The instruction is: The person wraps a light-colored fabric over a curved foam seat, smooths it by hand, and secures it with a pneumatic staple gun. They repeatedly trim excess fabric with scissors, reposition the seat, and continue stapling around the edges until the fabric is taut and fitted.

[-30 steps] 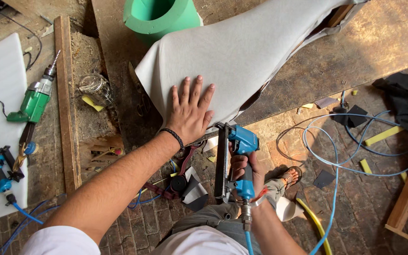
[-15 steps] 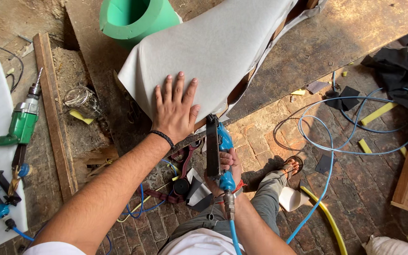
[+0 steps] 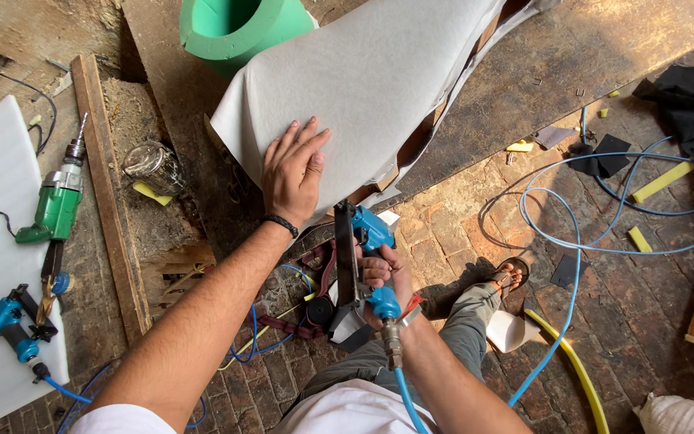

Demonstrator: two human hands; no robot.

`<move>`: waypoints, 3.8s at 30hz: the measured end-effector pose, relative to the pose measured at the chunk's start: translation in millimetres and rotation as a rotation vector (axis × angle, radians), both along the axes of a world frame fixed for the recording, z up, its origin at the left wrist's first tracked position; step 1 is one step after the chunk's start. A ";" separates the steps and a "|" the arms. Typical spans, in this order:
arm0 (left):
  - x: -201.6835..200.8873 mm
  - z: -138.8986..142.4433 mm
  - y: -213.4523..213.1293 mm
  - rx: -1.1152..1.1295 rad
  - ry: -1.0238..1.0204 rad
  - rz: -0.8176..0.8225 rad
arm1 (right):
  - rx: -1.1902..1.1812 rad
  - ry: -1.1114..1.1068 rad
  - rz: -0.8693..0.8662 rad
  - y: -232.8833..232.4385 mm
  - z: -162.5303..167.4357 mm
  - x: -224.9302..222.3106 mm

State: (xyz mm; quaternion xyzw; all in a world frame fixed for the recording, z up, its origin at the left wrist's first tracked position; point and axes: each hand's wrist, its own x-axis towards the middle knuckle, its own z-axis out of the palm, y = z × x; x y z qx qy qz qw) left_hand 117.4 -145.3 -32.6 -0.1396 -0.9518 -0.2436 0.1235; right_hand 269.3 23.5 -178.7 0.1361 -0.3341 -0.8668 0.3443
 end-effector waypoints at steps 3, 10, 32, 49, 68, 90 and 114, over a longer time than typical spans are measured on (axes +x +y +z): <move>-0.5 -5.8 -2.4 0.026 0.038 -0.026 | 0.040 -0.072 0.047 -4.5 9.4 -2.4; -0.7 -6.4 -4.0 0.064 0.008 -0.008 | 0.435 0.084 0.029 29.2 47.9 1.2; 3.3 -6.2 -2.4 0.097 0.014 0.006 | 1.181 0.331 0.068 21.8 108.1 -0.7; 5.2 9.2 3.1 0.212 0.018 0.028 | 1.445 0.485 -0.060 56.4 118.3 22.2; 7.4 13.0 -1.7 0.284 0.076 0.140 | 2.911 1.959 0.673 60.0 182.0 -25.3; -8.4 34.9 85.2 -0.402 -0.170 0.313 | 2.602 1.048 0.538 235.4 143.1 -25.6; -197.2 47.2 241.0 -0.408 -0.266 0.330 | 2.578 1.266 0.668 408.5 136.0 -262.5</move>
